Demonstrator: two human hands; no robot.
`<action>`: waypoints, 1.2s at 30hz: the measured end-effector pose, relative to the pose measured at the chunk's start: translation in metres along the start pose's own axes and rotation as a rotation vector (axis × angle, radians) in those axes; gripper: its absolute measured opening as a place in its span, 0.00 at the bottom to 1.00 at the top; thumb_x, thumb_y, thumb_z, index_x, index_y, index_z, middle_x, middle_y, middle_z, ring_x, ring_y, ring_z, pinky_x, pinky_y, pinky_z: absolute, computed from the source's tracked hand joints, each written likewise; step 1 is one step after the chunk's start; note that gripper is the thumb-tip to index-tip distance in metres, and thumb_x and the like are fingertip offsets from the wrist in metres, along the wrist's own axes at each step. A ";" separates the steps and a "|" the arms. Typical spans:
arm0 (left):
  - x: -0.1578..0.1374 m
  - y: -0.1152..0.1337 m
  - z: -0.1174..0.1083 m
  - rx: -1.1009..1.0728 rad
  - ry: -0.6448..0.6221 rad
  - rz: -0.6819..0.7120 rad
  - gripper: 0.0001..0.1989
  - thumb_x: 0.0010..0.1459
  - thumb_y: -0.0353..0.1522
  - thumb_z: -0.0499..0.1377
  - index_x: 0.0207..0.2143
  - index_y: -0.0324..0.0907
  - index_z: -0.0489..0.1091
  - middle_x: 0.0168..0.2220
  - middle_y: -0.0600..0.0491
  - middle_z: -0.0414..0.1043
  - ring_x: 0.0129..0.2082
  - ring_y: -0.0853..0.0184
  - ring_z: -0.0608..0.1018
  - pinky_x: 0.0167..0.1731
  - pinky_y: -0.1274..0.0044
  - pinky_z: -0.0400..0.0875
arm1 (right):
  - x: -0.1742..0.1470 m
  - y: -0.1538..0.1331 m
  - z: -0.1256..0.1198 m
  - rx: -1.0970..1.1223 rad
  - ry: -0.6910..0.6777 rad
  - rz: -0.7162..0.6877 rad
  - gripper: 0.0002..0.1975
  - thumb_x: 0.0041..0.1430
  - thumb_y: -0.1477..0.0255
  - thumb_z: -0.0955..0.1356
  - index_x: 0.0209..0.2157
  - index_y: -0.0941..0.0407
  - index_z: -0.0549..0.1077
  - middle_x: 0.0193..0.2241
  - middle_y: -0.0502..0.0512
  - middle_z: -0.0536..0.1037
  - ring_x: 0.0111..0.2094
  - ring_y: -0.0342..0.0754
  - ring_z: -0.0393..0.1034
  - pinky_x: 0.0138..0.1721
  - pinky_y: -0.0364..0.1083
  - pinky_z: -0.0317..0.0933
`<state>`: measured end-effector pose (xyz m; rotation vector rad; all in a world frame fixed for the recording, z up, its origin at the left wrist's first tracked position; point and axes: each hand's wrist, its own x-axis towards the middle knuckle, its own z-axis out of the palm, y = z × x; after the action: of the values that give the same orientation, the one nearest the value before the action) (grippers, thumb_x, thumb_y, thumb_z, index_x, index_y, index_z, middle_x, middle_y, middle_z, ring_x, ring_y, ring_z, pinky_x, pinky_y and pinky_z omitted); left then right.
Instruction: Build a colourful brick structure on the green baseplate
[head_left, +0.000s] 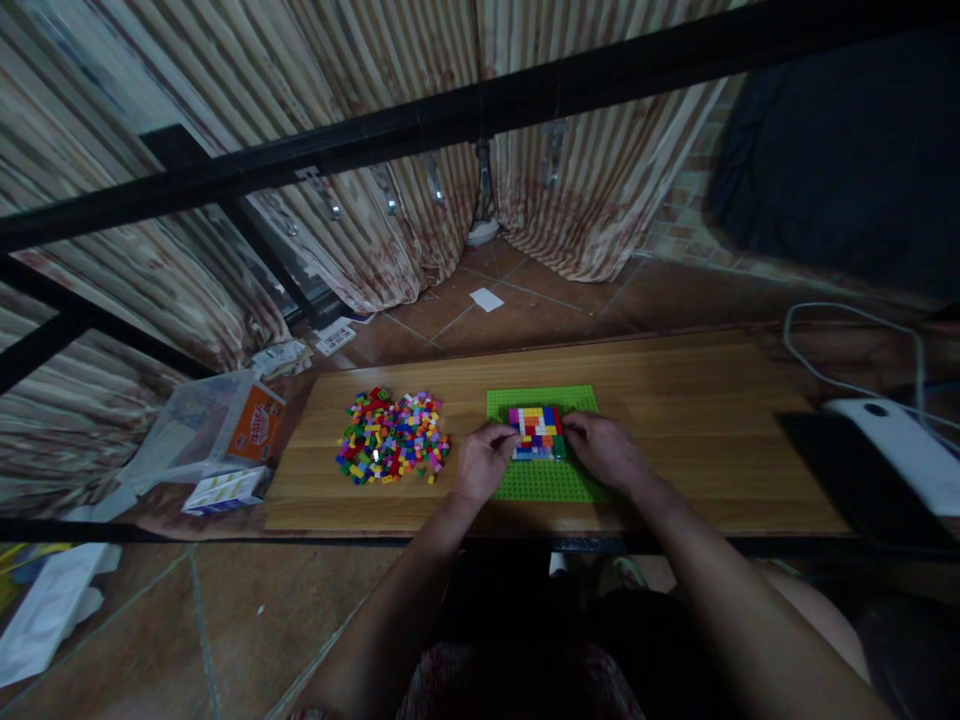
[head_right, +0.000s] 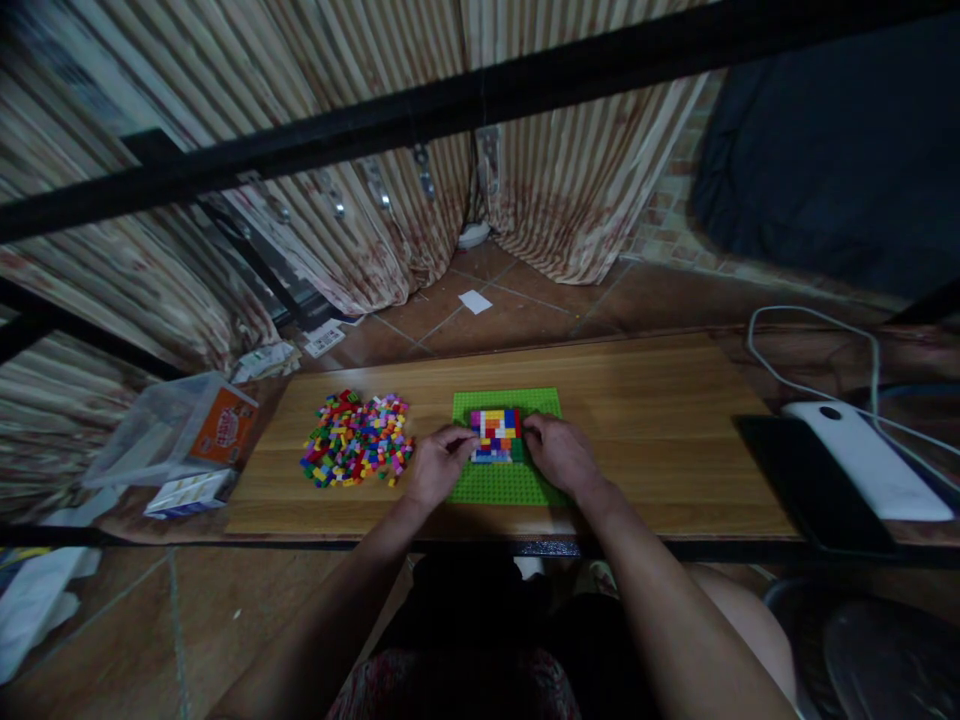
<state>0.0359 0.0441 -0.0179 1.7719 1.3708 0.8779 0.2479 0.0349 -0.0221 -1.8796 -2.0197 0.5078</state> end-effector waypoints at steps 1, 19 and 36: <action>0.000 0.000 0.000 0.000 0.004 -0.006 0.06 0.56 0.34 0.59 0.32 0.44 0.76 0.34 0.54 0.78 0.33 0.71 0.78 0.35 0.81 0.70 | 0.000 0.000 0.000 -0.001 0.001 -0.001 0.12 0.61 0.72 0.61 0.40 0.54 0.74 0.38 0.56 0.79 0.37 0.50 0.73 0.40 0.46 0.62; 0.014 0.010 0.002 -0.079 -0.018 -0.277 0.05 0.49 0.32 0.61 0.26 0.41 0.76 0.24 0.56 0.75 0.23 0.73 0.73 0.25 0.81 0.66 | -0.005 -0.031 0.014 0.310 0.237 0.064 0.28 0.56 0.55 0.65 0.53 0.59 0.67 0.48 0.64 0.72 0.45 0.54 0.69 0.48 0.52 0.63; 0.012 0.008 0.005 -0.009 -0.010 -0.258 0.03 0.49 0.30 0.61 0.25 0.42 0.76 0.25 0.57 0.76 0.26 0.71 0.74 0.28 0.80 0.68 | -0.002 -0.031 0.030 0.194 0.223 0.114 0.30 0.56 0.56 0.65 0.55 0.59 0.65 0.47 0.63 0.70 0.46 0.56 0.68 0.50 0.54 0.62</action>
<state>0.0465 0.0536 -0.0123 1.5464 1.5449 0.7327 0.2068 0.0304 -0.0339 -1.8501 -1.6680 0.4815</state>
